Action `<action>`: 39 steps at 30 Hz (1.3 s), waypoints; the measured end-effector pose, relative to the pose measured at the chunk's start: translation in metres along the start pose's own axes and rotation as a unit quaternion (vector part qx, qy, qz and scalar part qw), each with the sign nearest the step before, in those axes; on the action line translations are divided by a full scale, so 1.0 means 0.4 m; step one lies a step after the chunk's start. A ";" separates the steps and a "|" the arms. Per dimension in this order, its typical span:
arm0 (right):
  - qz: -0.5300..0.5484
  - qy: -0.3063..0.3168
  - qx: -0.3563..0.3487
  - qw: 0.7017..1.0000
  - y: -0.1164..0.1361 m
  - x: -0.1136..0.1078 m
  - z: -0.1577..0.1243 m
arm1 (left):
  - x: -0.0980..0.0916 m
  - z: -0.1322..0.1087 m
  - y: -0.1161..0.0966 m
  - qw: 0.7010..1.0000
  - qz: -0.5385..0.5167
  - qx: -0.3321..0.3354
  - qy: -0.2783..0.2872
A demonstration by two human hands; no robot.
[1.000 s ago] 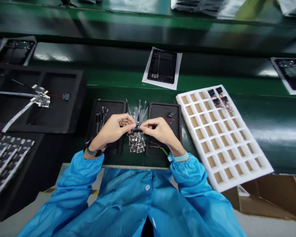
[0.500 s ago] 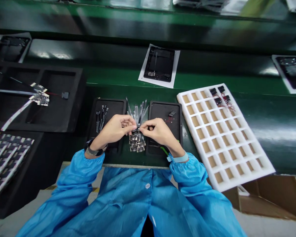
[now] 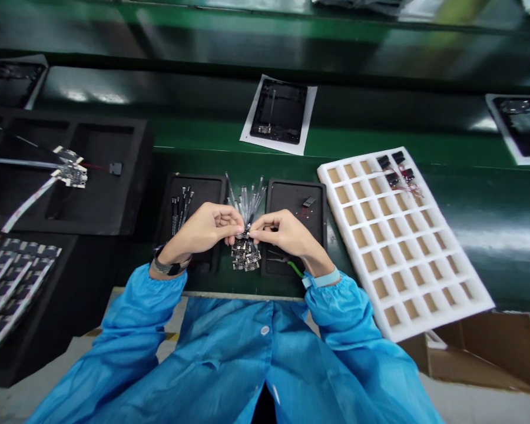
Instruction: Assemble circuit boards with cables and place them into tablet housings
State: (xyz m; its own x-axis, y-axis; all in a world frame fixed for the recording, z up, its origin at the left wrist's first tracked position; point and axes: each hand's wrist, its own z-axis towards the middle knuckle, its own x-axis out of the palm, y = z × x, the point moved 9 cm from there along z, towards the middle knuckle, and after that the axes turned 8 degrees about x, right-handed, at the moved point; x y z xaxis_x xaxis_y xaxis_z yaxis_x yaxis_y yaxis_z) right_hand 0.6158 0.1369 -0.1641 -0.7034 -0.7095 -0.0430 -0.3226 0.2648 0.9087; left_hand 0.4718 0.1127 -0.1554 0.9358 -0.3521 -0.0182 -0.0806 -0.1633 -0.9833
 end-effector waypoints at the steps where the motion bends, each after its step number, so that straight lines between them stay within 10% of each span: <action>1: 0.008 0.005 0.002 1.000 -0.001 0.002 0.000 | 0.002 0.000 0.000 1.000 -0.001 0.000 0.003; 27: 0.019 0.004 0.011 1.000 -0.021 -0.005 0.000 | 0.013 0.000 -0.019 0.999 0.046 0.015 -0.025; 39: 0.028 0.055 -0.040 0.997 0.012 -0.003 -0.031 | -0.037 -0.179 -0.334 0.913 0.370 0.117 -0.123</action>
State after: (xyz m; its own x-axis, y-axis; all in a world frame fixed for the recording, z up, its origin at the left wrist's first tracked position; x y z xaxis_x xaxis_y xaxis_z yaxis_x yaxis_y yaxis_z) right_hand 0.6229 0.1307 -0.1545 -0.6434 -0.7639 0.0507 -0.2297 0.2558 0.9390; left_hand 0.4443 0.0738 -0.0106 0.7056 -0.0635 -0.7057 -0.6739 0.2476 -0.6961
